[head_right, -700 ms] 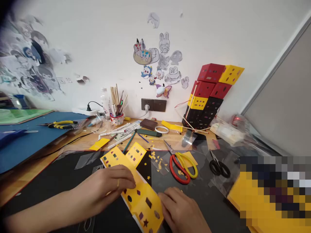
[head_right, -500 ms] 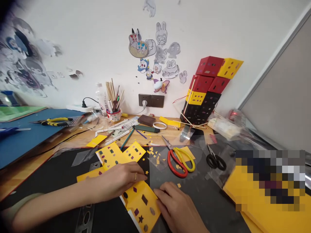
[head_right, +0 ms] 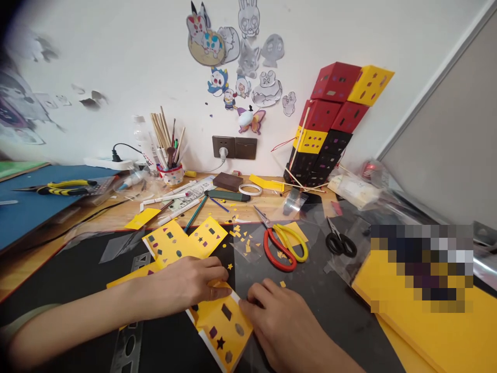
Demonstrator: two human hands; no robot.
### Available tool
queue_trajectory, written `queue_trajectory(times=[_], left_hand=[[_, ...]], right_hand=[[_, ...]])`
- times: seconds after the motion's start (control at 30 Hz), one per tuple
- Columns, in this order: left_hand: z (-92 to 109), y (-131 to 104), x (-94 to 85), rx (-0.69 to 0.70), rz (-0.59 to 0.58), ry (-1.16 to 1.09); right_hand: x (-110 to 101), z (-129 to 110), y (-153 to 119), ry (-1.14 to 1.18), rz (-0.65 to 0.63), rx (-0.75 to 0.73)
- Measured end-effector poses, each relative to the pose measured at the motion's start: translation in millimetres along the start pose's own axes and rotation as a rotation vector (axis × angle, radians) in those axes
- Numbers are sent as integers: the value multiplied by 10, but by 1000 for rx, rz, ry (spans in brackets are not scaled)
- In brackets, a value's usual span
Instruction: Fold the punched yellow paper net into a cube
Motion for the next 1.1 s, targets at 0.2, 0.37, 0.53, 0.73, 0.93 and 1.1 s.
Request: queue_trajectory(times=[0.2, 0.37, 0.53, 0.73, 0.93, 1.1], left_hand=[[-5, 4, -13, 21, -24, 34], [14, -4, -24, 18, -9, 36], [13, -9, -28, 20, -10, 22], [6, -3, -5, 27, -11, 28], [10, -10, 6, 38, 4, 34], [15, -22, -15, 23, 3, 32]], right_hand=[[3, 32, -80, 18, -57, -70], [47, 54, -65, -23, -34, -79], [68, 67, -53, -56, 5, -123], [76, 24, -20, -126, 42, -199], [57, 5, 26, -140, 88, -201], [58, 7, 20, -145, 60, -215]])
Point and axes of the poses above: each hand's wrist, its own y-axis towards the middle knuckle, its own x-axis out of the palm, z = x × y, the point moved 4 cm from there along y, towards the middle knuckle, and after that the axes turned 2 degrees about x, right-handed, at the moved point
